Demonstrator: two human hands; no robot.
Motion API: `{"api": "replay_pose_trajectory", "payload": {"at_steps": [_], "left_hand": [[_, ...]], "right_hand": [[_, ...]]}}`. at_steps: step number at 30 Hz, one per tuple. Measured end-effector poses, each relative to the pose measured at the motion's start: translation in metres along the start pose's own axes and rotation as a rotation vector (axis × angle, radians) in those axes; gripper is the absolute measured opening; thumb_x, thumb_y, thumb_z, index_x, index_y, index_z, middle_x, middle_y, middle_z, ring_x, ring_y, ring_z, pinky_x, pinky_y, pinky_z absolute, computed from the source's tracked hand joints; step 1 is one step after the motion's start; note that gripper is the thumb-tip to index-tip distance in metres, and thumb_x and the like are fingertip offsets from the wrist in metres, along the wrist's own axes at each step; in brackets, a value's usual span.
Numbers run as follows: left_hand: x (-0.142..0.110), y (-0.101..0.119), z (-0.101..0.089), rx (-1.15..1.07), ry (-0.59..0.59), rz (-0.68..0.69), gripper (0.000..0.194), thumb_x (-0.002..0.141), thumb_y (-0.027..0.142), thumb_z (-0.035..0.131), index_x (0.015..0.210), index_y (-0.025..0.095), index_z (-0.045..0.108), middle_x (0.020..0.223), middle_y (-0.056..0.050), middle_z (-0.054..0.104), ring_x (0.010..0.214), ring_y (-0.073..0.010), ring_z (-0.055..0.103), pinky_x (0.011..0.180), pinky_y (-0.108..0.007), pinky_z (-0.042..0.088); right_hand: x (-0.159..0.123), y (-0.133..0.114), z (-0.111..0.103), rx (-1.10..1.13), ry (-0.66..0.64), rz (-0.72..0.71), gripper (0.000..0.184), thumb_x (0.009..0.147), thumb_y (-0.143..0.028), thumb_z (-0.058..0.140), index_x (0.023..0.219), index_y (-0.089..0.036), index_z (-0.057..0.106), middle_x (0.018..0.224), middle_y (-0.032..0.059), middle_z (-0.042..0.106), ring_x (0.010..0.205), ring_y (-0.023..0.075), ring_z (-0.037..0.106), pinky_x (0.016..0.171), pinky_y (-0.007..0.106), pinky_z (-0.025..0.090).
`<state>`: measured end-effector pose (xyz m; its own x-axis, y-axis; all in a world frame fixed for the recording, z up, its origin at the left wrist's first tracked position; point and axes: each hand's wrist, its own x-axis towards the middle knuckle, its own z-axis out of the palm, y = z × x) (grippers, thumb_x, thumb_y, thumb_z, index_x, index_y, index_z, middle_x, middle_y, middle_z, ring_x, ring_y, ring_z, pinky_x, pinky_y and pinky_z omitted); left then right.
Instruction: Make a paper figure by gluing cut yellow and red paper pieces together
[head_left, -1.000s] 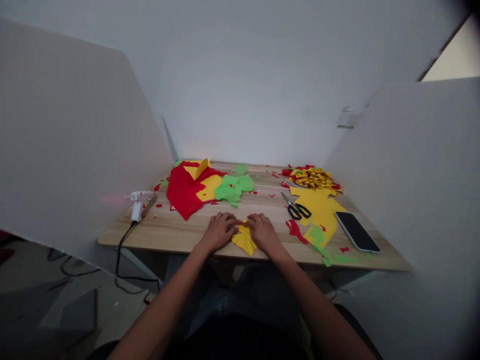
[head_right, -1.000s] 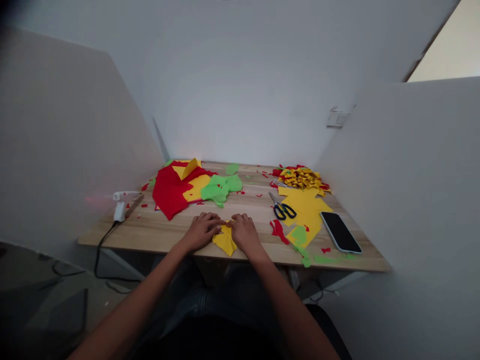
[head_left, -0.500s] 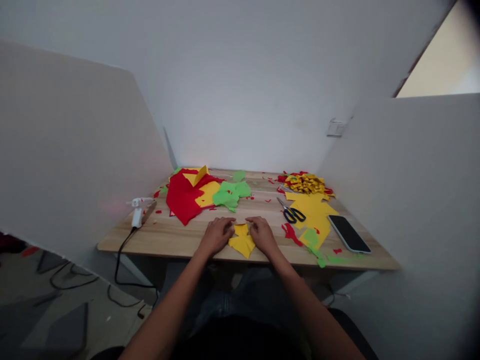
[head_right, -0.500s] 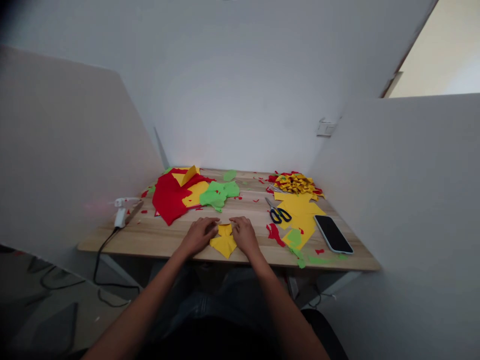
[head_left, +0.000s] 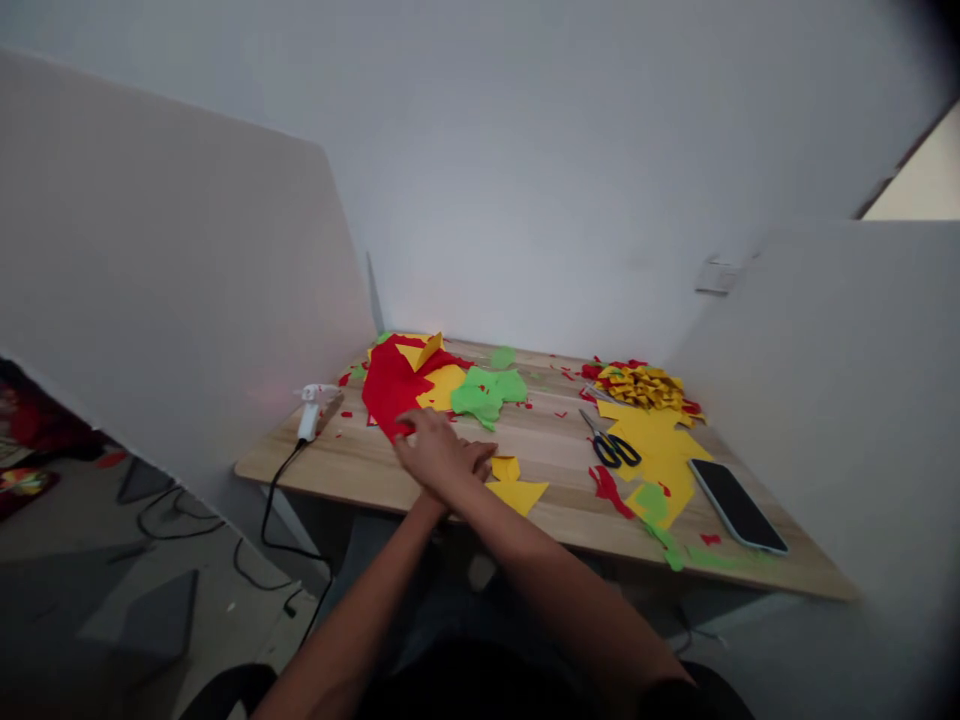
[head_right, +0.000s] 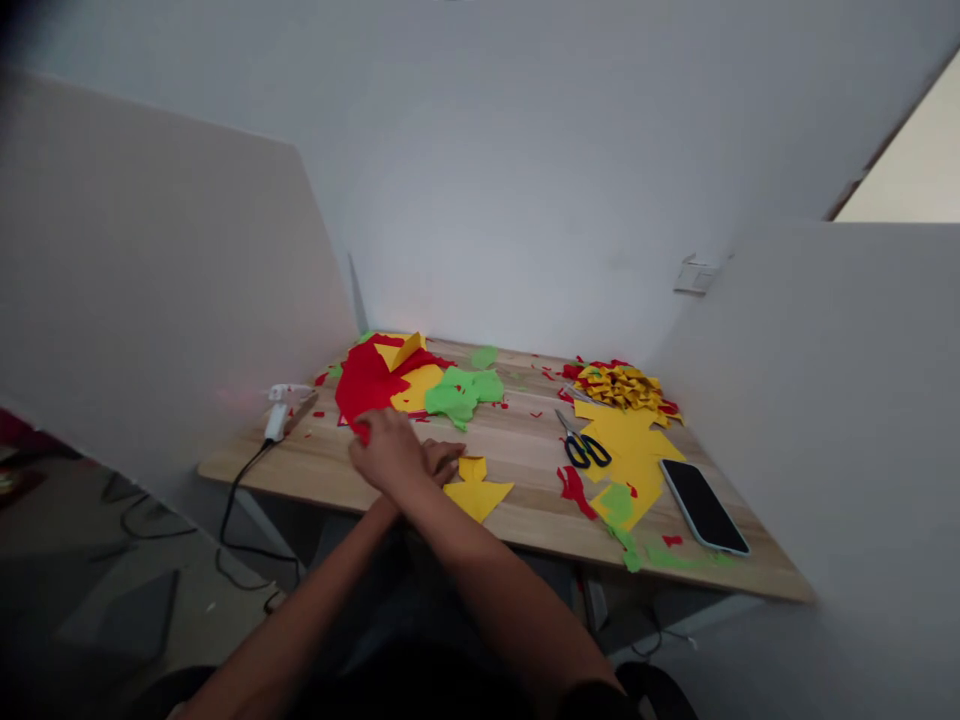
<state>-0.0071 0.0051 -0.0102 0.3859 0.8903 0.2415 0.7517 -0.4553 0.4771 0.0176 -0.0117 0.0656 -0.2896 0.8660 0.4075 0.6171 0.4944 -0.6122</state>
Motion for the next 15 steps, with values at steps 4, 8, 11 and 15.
{"api": "replay_pose_trajectory", "payload": {"at_steps": [4, 8, 11, 15], "left_hand": [[-0.002, 0.001, -0.004, -0.063, -0.005, -0.050, 0.038, 0.089, 0.031, 0.050, 0.124, 0.022, 0.062, 0.124, -0.005, 0.067, 0.114, -0.0253, 0.056, 0.097, -0.039, 0.043], [-0.008, 0.005, -0.012, -0.113, 0.018, -0.067, 0.033, 0.089, 0.030, 0.050, 0.118, 0.022, 0.064, 0.118, -0.004, 0.068, 0.111, -0.0234, 0.056, 0.096, -0.037, 0.042], [-0.011, 0.006, -0.017, -0.133, 0.023, -0.063, 0.031, 0.089, 0.030, 0.050, 0.116, 0.024, 0.064, 0.116, -0.003, 0.068, 0.110, -0.0222, 0.056, 0.096, -0.036, 0.043], [-0.011, 0.005, -0.019, -0.155, 0.026, -0.070, 0.031, 0.087, 0.026, 0.051, 0.115, 0.023, 0.064, 0.115, -0.003, 0.068, 0.110, -0.0226, 0.056, 0.097, -0.036, 0.042]], "right_hand": [[0.053, -0.052, 0.069, 0.008, -0.244, 0.066, 0.056, 0.078, -0.049, 0.066, 0.119, -0.010, 0.061, 0.115, 0.0139, 0.069, 0.106, 0.0299, 0.062, 0.087, 0.038, 0.049], [0.091, -0.070, 0.124, -0.005, -0.307, 0.211, 0.070, 0.077, -0.057, 0.063, 0.123, -0.005, 0.054, 0.125, 0.0214, 0.063, 0.118, 0.0359, 0.057, 0.094, 0.045, 0.046], [0.108, -0.073, 0.150, 0.018, -0.318, 0.326, 0.067, 0.076, -0.055, 0.064, 0.123, -0.008, 0.055, 0.127, 0.0240, 0.061, 0.122, 0.0385, 0.056, 0.099, 0.051, 0.043], [0.119, -0.070, 0.164, 0.126, -0.336, 0.459, 0.061, 0.072, -0.041, 0.067, 0.123, -0.010, 0.055, 0.119, 0.0215, 0.067, 0.111, 0.0375, 0.065, 0.089, 0.049, 0.052]]}}
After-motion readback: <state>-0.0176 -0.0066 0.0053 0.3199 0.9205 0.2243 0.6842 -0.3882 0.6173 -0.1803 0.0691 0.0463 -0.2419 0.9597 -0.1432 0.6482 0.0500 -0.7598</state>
